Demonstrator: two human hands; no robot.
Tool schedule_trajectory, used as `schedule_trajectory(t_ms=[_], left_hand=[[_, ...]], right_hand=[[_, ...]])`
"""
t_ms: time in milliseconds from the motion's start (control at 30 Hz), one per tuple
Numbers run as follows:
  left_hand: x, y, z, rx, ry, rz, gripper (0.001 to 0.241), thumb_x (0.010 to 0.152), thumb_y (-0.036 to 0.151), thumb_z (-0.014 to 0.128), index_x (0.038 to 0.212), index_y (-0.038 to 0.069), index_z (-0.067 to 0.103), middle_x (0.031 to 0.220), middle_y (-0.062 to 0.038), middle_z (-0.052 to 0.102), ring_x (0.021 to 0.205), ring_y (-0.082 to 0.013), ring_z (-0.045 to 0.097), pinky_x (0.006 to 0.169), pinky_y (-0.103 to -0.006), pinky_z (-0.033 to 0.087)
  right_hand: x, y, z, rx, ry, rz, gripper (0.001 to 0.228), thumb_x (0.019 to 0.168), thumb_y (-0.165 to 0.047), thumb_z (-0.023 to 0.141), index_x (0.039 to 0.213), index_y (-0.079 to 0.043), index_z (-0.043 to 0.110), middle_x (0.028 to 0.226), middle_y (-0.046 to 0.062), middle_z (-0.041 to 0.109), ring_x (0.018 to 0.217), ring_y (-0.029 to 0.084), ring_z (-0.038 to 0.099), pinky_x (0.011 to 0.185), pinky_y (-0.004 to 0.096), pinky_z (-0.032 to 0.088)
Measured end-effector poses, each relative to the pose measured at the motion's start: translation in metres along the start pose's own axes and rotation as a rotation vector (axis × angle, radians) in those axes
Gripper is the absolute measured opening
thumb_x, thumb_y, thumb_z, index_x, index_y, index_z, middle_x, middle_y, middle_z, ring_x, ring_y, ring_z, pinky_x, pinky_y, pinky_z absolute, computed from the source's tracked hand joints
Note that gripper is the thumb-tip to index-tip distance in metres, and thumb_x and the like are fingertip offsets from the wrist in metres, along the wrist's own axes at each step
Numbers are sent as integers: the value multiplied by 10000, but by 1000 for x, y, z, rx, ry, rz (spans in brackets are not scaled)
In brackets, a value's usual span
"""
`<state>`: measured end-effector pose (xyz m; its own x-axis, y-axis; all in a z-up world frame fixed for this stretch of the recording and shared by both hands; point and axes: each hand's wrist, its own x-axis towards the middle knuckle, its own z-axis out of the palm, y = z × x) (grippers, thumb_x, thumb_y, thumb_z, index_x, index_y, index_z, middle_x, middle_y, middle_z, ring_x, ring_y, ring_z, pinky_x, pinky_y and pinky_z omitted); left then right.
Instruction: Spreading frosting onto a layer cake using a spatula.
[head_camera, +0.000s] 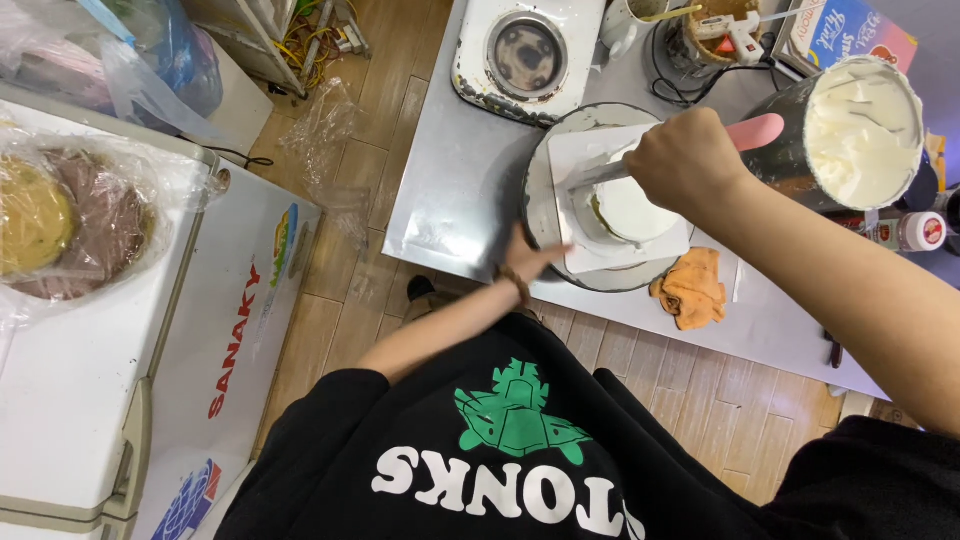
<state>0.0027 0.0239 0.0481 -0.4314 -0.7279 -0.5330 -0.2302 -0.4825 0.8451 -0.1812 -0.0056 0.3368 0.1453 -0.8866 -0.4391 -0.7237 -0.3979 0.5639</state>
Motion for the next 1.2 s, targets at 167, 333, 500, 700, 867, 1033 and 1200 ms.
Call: schedule_trajectory(t_ms=[167,333,500,700,867,1033,1200], left_hand=[[-11,-17,8,-252,-190,-127,761,735,276,879,1373,18,554,1219,-135,707,979,-213,730,713,-320,637],[0,-13,-3,-197,-188,20,597,767,269,859,1266,15,652,1073,-104,757,840,-170,736,615,-268,614],[5,-9,-9,-128,-187,8,567,764,301,860,1226,28,676,1043,-84,764,829,-148,729,599,-259,595],[7,-4,-13,-68,-201,6,537,763,320,857,1192,47,687,1013,-63,764,805,-133,713,582,-255,577],[11,-7,-15,-40,-207,12,519,777,320,862,1175,30,697,987,-73,768,783,-143,702,574,-261,567],[11,1,-19,-40,-199,6,525,757,307,849,1190,47,705,988,-62,763,796,-134,714,584,-260,579],[20,7,-27,-18,-190,16,546,760,331,850,1190,36,689,1006,-64,766,817,-147,714,597,-271,570]], right_hand=[[3,6,-12,28,-80,-40,158,859,-225,697,707,-229,739,718,-21,738,676,164,712,513,294,435],[4,16,-17,-30,-49,-59,109,887,-251,711,785,-261,745,757,-24,747,723,159,745,523,304,482],[-6,4,-12,-7,-106,-77,127,895,-266,690,777,-256,739,762,-25,749,741,167,750,533,303,494],[-15,0,-20,-8,-89,-72,77,921,-260,657,902,-265,731,779,-24,746,743,173,752,520,308,490],[-19,-7,-8,-73,0,-206,98,892,-281,663,984,-289,694,903,-26,737,824,190,743,587,344,490],[-33,-17,-28,-16,-277,-129,125,984,-277,648,906,-247,742,883,-30,753,800,139,723,566,279,439],[-29,-12,-36,-90,-131,-140,51,944,-244,664,914,-229,702,831,-23,737,751,125,747,507,255,479]])
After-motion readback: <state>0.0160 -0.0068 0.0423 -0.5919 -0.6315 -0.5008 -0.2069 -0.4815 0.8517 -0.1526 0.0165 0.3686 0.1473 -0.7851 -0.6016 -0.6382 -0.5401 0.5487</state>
